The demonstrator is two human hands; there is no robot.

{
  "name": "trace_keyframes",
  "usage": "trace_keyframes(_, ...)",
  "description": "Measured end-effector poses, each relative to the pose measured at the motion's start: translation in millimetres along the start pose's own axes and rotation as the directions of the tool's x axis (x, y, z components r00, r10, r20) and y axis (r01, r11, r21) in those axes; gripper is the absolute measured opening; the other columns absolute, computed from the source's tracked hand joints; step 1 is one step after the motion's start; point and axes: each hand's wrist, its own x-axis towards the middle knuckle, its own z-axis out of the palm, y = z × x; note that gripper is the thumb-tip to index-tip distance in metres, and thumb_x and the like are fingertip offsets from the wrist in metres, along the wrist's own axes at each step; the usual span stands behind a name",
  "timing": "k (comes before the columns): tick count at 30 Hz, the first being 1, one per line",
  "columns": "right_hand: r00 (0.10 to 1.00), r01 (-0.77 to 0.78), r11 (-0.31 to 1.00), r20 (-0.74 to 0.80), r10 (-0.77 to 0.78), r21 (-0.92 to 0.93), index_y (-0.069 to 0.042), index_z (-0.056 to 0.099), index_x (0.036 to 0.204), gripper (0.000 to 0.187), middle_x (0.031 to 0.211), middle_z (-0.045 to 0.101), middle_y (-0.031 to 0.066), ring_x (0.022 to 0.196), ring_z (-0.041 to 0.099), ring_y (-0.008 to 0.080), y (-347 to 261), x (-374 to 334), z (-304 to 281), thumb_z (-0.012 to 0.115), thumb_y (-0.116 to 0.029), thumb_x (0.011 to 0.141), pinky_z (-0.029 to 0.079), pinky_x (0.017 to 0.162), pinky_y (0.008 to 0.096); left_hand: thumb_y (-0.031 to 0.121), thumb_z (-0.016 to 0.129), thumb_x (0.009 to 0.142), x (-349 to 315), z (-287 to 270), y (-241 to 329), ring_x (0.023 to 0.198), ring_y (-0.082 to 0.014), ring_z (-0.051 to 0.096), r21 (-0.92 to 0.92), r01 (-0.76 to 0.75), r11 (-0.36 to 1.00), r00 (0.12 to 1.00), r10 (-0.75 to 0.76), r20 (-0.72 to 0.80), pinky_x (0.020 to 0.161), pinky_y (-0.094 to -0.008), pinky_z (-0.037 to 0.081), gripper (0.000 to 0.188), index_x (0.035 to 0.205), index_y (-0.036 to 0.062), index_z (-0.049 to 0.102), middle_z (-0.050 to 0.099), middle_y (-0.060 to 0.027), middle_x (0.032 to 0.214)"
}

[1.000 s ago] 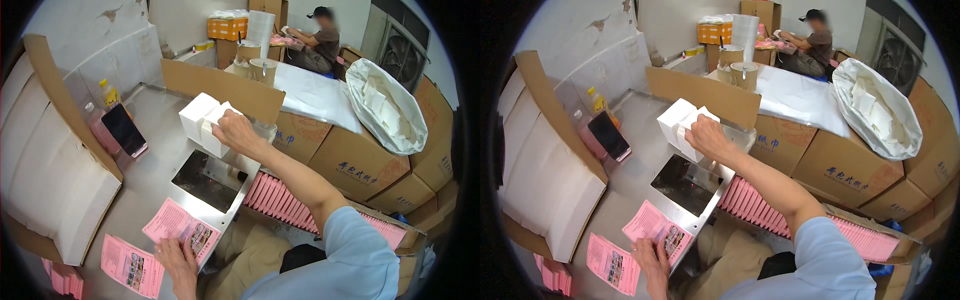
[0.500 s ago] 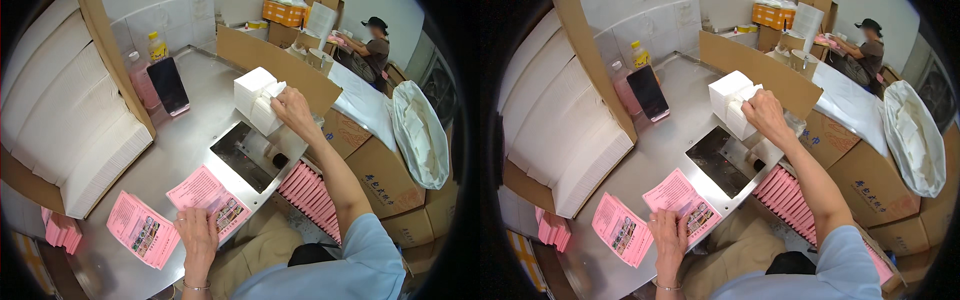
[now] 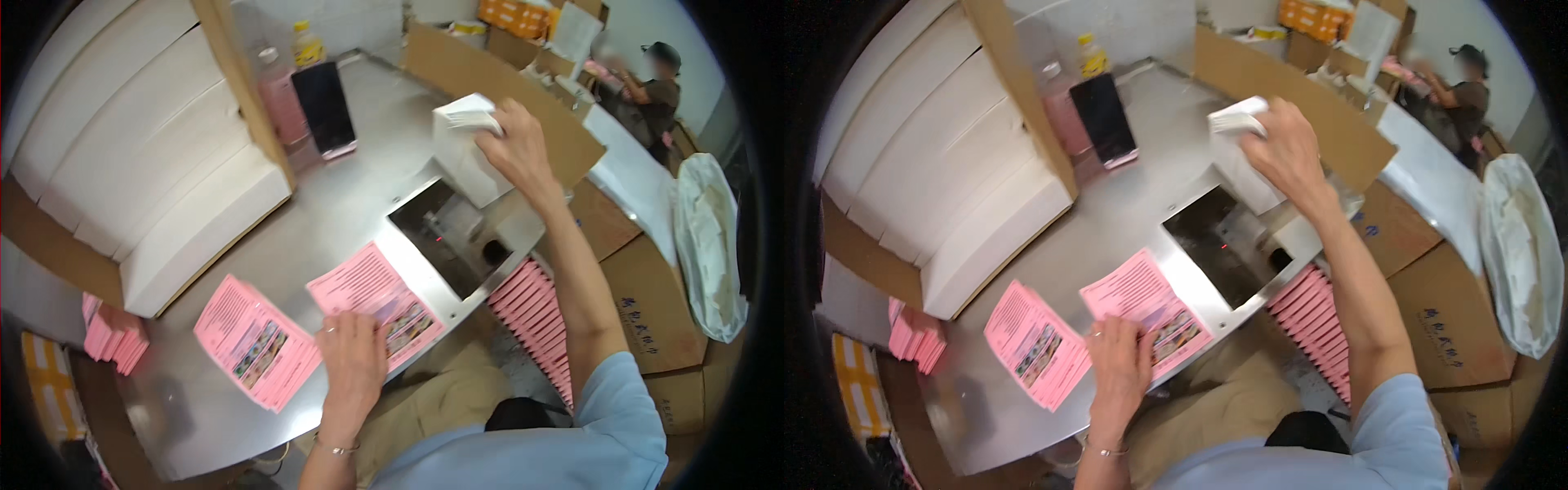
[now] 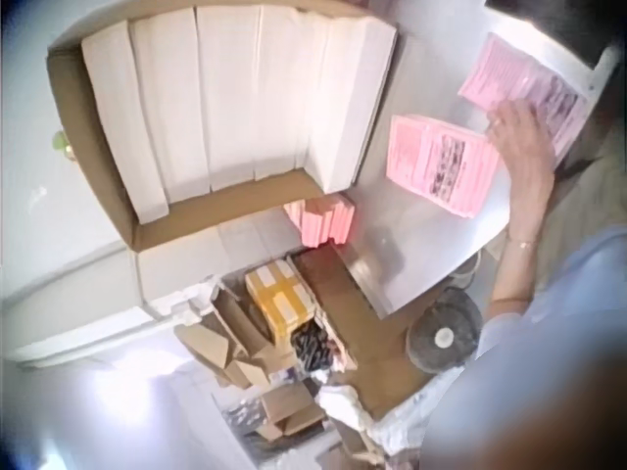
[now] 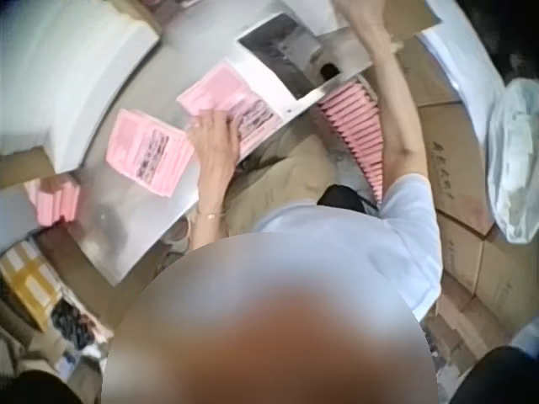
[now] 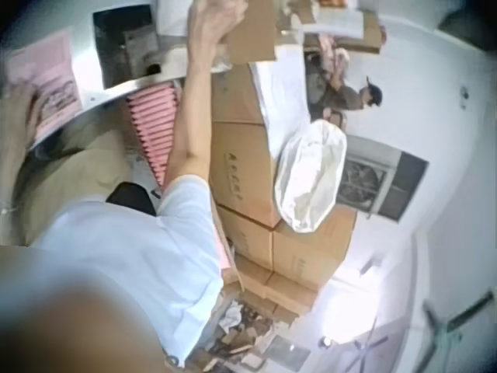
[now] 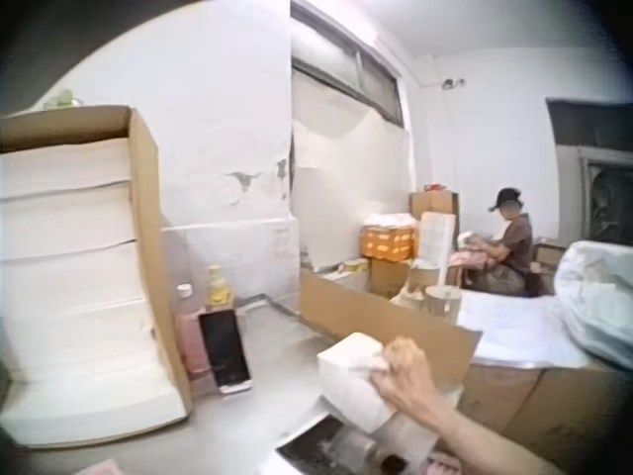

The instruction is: The recorder organizes pink instructional slips and white foam pieces, then places a large stack of slips into a plastic bag and puts it into a cardboard box.

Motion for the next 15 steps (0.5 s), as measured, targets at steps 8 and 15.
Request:
trace_keyframes(8,0.474,-0.060,0.938,0.837,-0.275,0.342,0.004,0.070,0.106,0.043,0.092,0.071,0.0155,0.087,0.068,0.0260,-96.8,-9.7,84.3,0.071,-0.026,0.076,0.053,0.083,0.0350,0.013,0.071,0.086,-2.2,-5.6,1.5,0.088,-0.0313,0.049,0.005,0.029,1.000,0.999,-0.029,0.020,0.076,-0.0431,0.035,0.015,0.094,0.0063,0.059,0.054,-0.0117,0.091)
trace_keyframes(15,0.748,-0.578,0.562,0.659,0.075,0.592,0.003,0.071,0.110,0.033,0.098,0.074,0.0094,0.093,0.067,0.0141,-70.6,-61.5,63.4,0.077,-0.012,0.081,0.052,0.083,0.0318,0.011,0.070,0.087,-2.8,8.0,6.2,0.089,-0.0310,0.050,-0.065,-0.005,0.998,0.999,0.008,0.038,0.075,-0.0426,0.037,0.014,0.094,0.0060,0.059,0.053,-0.0127,0.091)
